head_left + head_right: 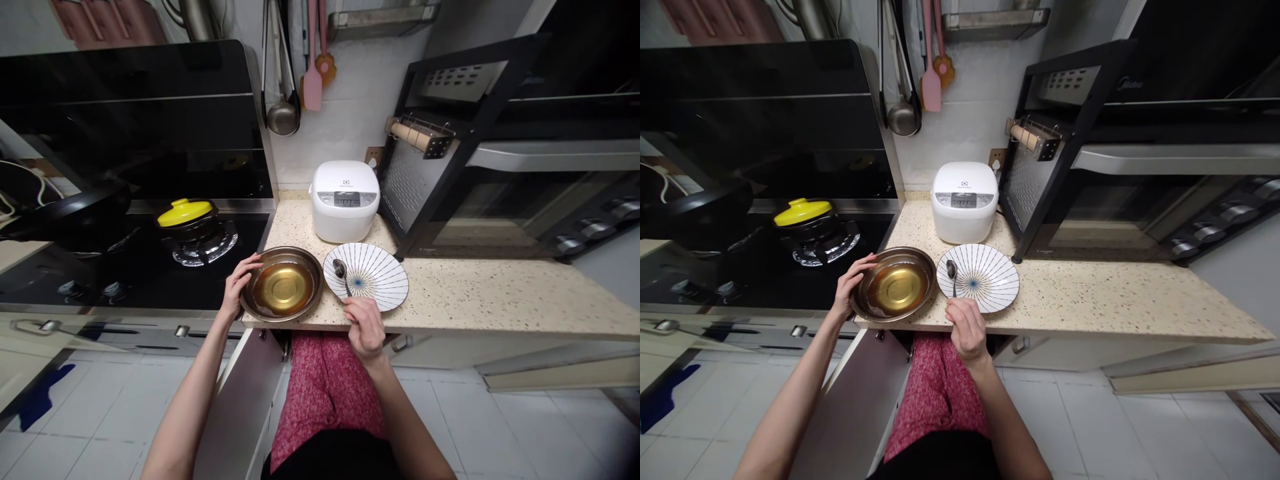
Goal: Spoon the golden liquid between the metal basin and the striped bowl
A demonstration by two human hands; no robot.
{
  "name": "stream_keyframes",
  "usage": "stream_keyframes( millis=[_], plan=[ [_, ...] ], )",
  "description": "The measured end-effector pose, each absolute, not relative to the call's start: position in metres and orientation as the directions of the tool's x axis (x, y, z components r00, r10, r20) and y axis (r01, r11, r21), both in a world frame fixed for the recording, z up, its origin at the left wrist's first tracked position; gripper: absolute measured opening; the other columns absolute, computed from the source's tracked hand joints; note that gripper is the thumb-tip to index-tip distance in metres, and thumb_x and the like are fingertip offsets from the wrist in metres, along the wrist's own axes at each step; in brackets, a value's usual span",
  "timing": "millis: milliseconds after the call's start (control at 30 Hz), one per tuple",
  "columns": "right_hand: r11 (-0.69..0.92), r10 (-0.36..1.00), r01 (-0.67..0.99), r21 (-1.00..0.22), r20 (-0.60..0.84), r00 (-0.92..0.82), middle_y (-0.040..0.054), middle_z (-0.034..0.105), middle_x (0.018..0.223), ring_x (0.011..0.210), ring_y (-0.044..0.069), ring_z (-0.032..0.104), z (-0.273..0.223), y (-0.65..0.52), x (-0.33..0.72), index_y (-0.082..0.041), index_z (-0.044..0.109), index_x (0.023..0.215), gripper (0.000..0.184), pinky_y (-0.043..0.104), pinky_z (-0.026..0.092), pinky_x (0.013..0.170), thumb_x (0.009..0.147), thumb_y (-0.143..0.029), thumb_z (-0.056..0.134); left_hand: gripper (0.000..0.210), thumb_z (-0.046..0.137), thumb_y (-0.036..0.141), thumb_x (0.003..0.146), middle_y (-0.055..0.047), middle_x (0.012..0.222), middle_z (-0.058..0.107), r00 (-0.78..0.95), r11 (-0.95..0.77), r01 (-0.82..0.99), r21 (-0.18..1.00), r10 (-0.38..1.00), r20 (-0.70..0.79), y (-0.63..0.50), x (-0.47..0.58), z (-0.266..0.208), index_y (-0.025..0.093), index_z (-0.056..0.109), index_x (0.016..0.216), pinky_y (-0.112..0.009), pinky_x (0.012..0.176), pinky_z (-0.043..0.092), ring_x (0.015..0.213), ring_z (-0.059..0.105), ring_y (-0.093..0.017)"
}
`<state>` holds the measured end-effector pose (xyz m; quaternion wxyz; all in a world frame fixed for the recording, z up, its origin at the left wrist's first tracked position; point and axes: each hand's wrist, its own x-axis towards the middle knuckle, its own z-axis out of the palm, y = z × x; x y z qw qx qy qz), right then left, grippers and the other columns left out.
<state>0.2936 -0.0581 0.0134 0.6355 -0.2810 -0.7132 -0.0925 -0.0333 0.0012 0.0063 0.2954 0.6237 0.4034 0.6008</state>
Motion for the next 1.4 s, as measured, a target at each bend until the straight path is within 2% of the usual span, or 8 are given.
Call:
stream_keyframes(
  millis=[167, 267, 400, 533, 700, 1133, 1400],
  plan=[
    [0.825, 0.276, 0.529, -0.2, 0.959, -0.068, 0.0074, 0.078, 0.093, 0.086, 0.021, 0.071, 0.013, -0.057, 0.295, -0.022, 0.07, 0.113, 0.027, 0.037, 0.059, 0.07, 0.098, -0.005, 0.055, 0.035, 0.062, 0.045, 0.095, -0.013, 0.143, 0.067, -0.049, -0.499, 0.148, 0.854, 0.859, 0.51, 0.0, -0.032, 0.008, 0.02, 0.082, 0.108, -0.059, 0.131, 0.026, 0.148, 0.049, -0.038],
    [0.821, 0.276, 0.524, -0.225, 0.961, -0.02, 0.0065, 0.077, 0.091, 0.084, 0.021, 0.072, 0.015, -0.058, 0.294, -0.023, 0.07, 0.111, 0.025, 0.037, 0.059, 0.068, 0.099, -0.007, 0.056, 0.034, 0.062, 0.044, 0.095, -0.012, 0.144, 0.067, -0.051, -0.498, 0.146, 0.855, 0.859, 0.51, 0.0, -0.032, 0.008, 0.02, 0.082, 0.108, -0.058, 0.131, 0.026, 0.148, 0.049, -0.038],
    [0.799, 0.334, 0.469, -0.376, 0.927, 0.172, 0.0051, 0.074, 0.091, 0.086, 0.022, 0.072, 0.018, -0.066, 0.289, -0.025, 0.069, 0.109, 0.019, 0.039, 0.06, 0.07, 0.103, -0.016, 0.054, 0.033, 0.062, 0.043, 0.095, -0.012, 0.144, 0.067, -0.055, -0.489, 0.145, 0.86, 0.864, 0.501, 0.0, -0.032, 0.009, 0.021, 0.082, 0.108, -0.059, 0.131, 0.026, 0.149, 0.048, -0.038],
    [0.772, 0.463, 0.314, -0.552, 0.828, 0.316, 0.0049, 0.074, 0.092, 0.088, 0.021, 0.072, 0.019, -0.075, 0.281, -0.024, 0.068, 0.102, 0.019, 0.04, 0.061, 0.076, 0.104, -0.016, 0.051, 0.032, 0.062, 0.041, 0.095, -0.012, 0.144, 0.067, -0.058, -0.489, 0.141, 0.861, 0.864, 0.501, -0.001, -0.031, 0.009, 0.021, 0.083, 0.108, -0.058, 0.131, 0.026, 0.148, 0.049, -0.038],
    [0.738, 0.568, 0.25, -0.626, 0.777, 0.271, 0.0049, 0.075, 0.091, 0.086, 0.021, 0.073, 0.016, -0.081, 0.266, -0.024, 0.068, 0.097, 0.019, 0.04, 0.061, 0.076, 0.105, -0.02, 0.052, 0.032, 0.061, 0.041, 0.095, -0.011, 0.144, 0.067, -0.056, -0.491, 0.151, 0.858, 0.862, 0.504, 0.0, -0.032, 0.007, 0.021, 0.082, 0.109, -0.058, 0.131, 0.025, 0.149, 0.048, -0.037],
    [0.711, 0.647, 0.218, -0.669, 0.743, 0.17, 0.0032, 0.076, 0.091, 0.087, 0.017, 0.073, 0.008, -0.075, 0.235, -0.022, 0.068, 0.094, 0.018, 0.032, 0.061, 0.078, 0.102, -0.013, 0.056, 0.032, 0.061, 0.041, 0.095, -0.012, 0.143, 0.067, -0.054, -0.504, 0.143, 0.852, 0.855, 0.515, 0.0, -0.032, 0.006, 0.021, 0.082, 0.11, -0.059, 0.13, 0.027, 0.149, 0.049, -0.037],
    [0.678, 0.684, 0.223, -0.7, 0.712, 0.158, 0.0048, 0.076, 0.091, 0.087, 0.019, 0.073, 0.003, -0.071, 0.233, -0.022, 0.068, 0.094, 0.017, 0.034, 0.06, 0.075, 0.104, -0.02, 0.054, 0.034, 0.062, 0.044, 0.095, -0.013, 0.142, 0.067, -0.064, -0.497, 0.145, 0.855, 0.858, 0.51, 0.0, -0.031, 0.008, 0.02, 0.083, 0.109, -0.059, 0.13, 0.028, 0.147, 0.05, -0.038]
  ],
)
